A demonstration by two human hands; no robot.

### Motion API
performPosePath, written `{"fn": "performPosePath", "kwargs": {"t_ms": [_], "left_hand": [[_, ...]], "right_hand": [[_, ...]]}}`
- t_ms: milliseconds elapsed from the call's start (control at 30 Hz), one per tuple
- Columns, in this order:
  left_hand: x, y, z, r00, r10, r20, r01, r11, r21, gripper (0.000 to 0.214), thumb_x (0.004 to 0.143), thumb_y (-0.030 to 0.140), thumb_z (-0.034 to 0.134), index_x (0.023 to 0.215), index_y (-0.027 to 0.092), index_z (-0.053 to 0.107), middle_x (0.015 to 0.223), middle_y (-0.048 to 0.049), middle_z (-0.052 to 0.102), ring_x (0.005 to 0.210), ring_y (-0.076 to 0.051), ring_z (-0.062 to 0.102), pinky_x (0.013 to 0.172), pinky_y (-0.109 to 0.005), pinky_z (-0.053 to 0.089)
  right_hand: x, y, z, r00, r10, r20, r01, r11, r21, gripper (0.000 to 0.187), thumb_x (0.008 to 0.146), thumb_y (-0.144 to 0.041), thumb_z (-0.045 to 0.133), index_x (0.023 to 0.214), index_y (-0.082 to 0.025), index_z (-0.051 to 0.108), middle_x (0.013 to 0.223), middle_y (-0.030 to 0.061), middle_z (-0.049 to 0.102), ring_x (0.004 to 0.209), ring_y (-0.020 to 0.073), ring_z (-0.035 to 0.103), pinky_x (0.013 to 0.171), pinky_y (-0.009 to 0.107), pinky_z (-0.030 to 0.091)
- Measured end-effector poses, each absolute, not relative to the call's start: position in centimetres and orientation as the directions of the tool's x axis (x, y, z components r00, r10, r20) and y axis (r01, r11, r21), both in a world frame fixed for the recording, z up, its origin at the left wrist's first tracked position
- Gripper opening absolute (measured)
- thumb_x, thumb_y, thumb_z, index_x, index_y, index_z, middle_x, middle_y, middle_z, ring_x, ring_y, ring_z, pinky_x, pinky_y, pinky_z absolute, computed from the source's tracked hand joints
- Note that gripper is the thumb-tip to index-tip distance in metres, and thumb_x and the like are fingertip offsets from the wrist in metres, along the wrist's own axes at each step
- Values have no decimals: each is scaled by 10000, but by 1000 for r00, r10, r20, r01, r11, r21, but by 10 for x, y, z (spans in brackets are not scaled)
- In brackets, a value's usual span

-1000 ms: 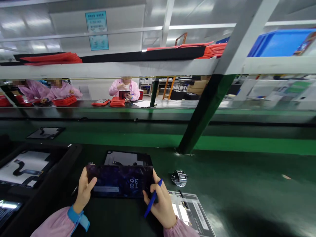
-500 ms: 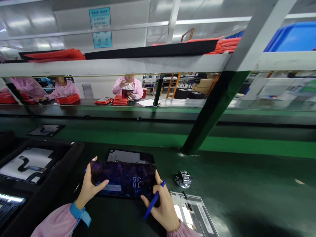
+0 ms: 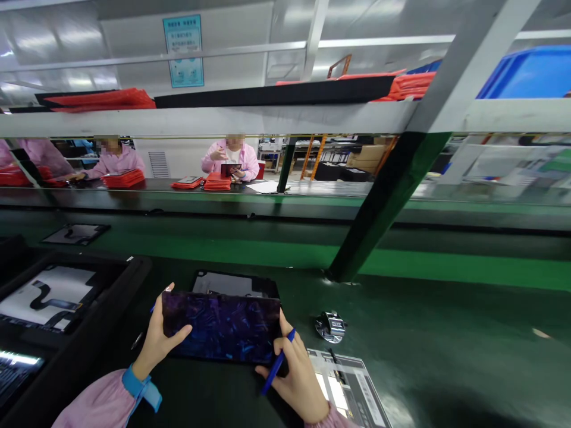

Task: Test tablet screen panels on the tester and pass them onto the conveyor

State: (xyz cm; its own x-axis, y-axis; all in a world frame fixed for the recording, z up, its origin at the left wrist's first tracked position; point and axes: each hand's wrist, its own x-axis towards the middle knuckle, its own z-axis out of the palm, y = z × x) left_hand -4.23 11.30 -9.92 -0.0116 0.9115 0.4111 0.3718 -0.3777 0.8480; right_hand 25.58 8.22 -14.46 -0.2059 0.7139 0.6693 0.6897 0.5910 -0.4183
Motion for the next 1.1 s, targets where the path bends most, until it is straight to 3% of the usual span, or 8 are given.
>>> {"fn": "performPosePath", "kwargs": {"t_ms": [233, 433, 633, 800, 900, 1000, 1100], "left_hand": [[-43, 113, -99, -11, 909, 417, 407, -377, 832, 846, 725, 336, 732, 1423, 253, 263, 1463, -126, 361, 1371, -307, 333, 1113, -482, 310], [-39, 113, -97, -40, 920, 389, 387, -345, 855, 917, 700, 336, 753, 1445, 245, 228, 1424, -132, 416, 1303, -326, 430, 1068, -492, 374], [-43, 111, -98, 2, 927, 376, 358, -352, 865, 847, 775, 382, 683, 1464, 271, 202, 1535, -104, 273, 1404, -311, 259, 1136, -503, 249], [-41, 114, -99, -53, 977, 205, 173, -193, 966, 645, 889, 455, 518, 1457, 298, 256, 1557, -49, 254, 1434, -257, 183, 1159, -456, 209], [-40, 117, -100, -139, 983, 117, 86, -105, 991, 514, 922, 486, 435, 1398, 295, 395, 1494, -48, 390, 1399, -252, 291, 1117, -424, 318], [-41, 119, -99, -185, 971, 153, 181, -120, 976, 436, 899, 501, 479, 1242, 251, 580, 1299, -77, 598, 1200, -279, 549, 999, -426, 451], [-45, 120, -98, -182, 968, 175, 240, -129, 962, 375, 868, 500, 534, 1070, 226, 690, 1115, -89, 698, 1029, -288, 644, 941, -460, 485]], "right_hand": [[254, 82, -144, -159, 728, 667, 660, 581, -477, 369, 791, -379, 684, 780, -264, 333, 1486, 199, 362, 1214, 370, 533, 789, 442, 538], [252, 83, -142, -118, 737, 665, 614, 581, -534, 376, 775, -387, 705, 782, -266, 348, 1473, 186, 389, 1251, 371, 497, 835, 448, 531], [250, 83, -142, -93, 772, 628, 554, 565, -612, 402, 752, -388, 731, 804, -264, 352, 1480, 197, 368, 1285, 370, 449, 892, 456, 517], [248, 83, -136, -7, 815, 580, 408, 532, -742, 309, 833, -363, 647, 798, -259, 359, 1436, 199, 439, 1274, 322, 472, 875, 388, 531], [246, 82, -129, 117, 842, 527, 279, 481, -831, 284, 897, -334, 564, 750, -257, 334, 1382, 184, 515, 1285, 297, 464, 892, 380, 518], [245, 80, -124, 221, 853, 473, 209, 432, -877, 336, 873, -339, 602, 722, -258, 313, 1355, 168, 547, 1289, 312, 462, 902, 407, 507], [245, 79, -124, 275, 849, 452, 192, 412, -891, 360, 851, -353, 626, 710, -260, 308, 1347, 146, 560, 1199, 318, 562, 812, 393, 530]]}}
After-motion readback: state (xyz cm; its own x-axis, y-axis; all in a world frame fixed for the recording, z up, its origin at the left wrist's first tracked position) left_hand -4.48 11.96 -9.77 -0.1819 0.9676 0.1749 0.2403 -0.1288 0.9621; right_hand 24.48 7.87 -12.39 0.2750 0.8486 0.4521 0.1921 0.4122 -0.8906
